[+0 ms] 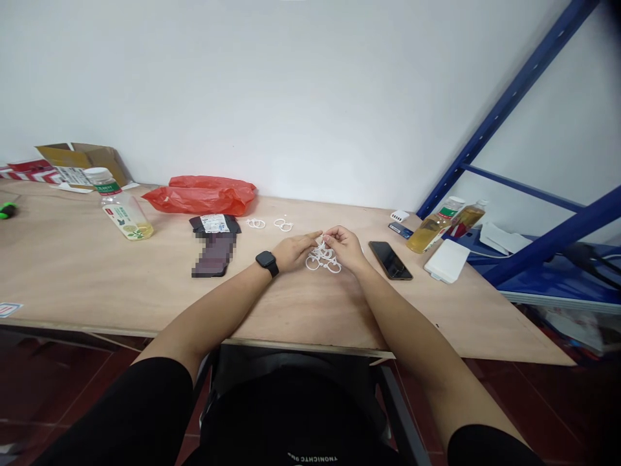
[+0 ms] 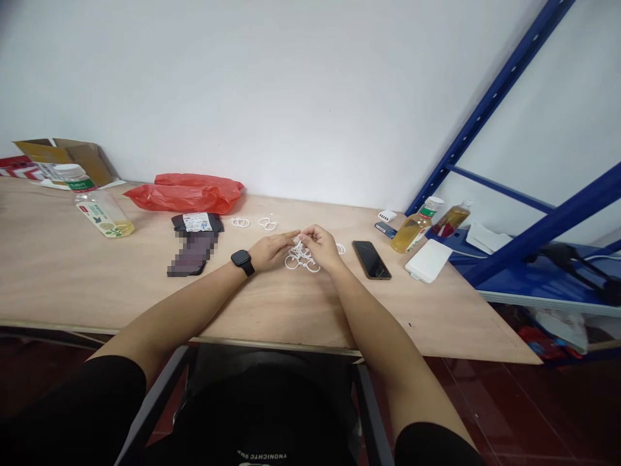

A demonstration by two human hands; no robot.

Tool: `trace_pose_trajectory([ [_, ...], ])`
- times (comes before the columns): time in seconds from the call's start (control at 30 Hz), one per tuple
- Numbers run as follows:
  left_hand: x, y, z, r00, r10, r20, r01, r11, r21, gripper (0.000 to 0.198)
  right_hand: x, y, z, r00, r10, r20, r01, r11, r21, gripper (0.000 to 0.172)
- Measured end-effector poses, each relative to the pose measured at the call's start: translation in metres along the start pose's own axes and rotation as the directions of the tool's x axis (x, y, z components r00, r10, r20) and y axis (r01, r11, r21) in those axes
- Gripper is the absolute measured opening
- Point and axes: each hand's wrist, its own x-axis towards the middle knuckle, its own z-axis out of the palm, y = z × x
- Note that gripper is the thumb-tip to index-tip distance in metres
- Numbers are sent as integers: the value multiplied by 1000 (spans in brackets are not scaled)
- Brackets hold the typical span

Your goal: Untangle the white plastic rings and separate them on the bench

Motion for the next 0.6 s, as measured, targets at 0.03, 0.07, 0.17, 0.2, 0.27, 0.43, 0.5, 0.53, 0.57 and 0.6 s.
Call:
trace_pose_trajectory([
  [0.03,0,1,1,1000,-2,1,2,1000,-5,24,0,0,0,1000,-6,-5,6,1000,-21,35],
  [0.07,1,1,1,1000,-8,-3,8,1000,-7,26,0,0,0,1000,-10,-14,10,999,-40,34],
  [0.17,0,-6,4,994,-81,-76,83,996,23,30,-1,-1,0,995,-38,-91,28,994,-103,30],
  [0.2,-2,-11,4,985,-128,-116,135,990,49,30,-2,-2,0,990,-59,-130,41,990,-138,28],
  [0.27,-5,-25,3,950,-247,-189,273,954,121,30,-2,-1,-1,977,-111,-180,67,970,-234,23],
  [0.43,-15,-53,0,799,-578,-165,596,724,348,38,-4,1,-2,984,-159,-75,111,893,-435,17],
  [0.5,-16,-55,1,761,-643,-91,619,675,402,51,-4,0,0,983,-174,-62,127,881,-456,18],
  [0.53,-16,-55,1,751,-658,-51,615,670,415,56,-5,-1,1,981,-184,-64,134,877,-460,19],
  [0.57,-15,-55,1,745,-667,-14,609,671,423,58,-5,-2,2,979,-194,-68,141,874,-464,20],
  [0.6,-15,-54,2,741,-671,16,602,675,427,57,-6,-3,3,977,-203,-70,147,870,-471,20],
])
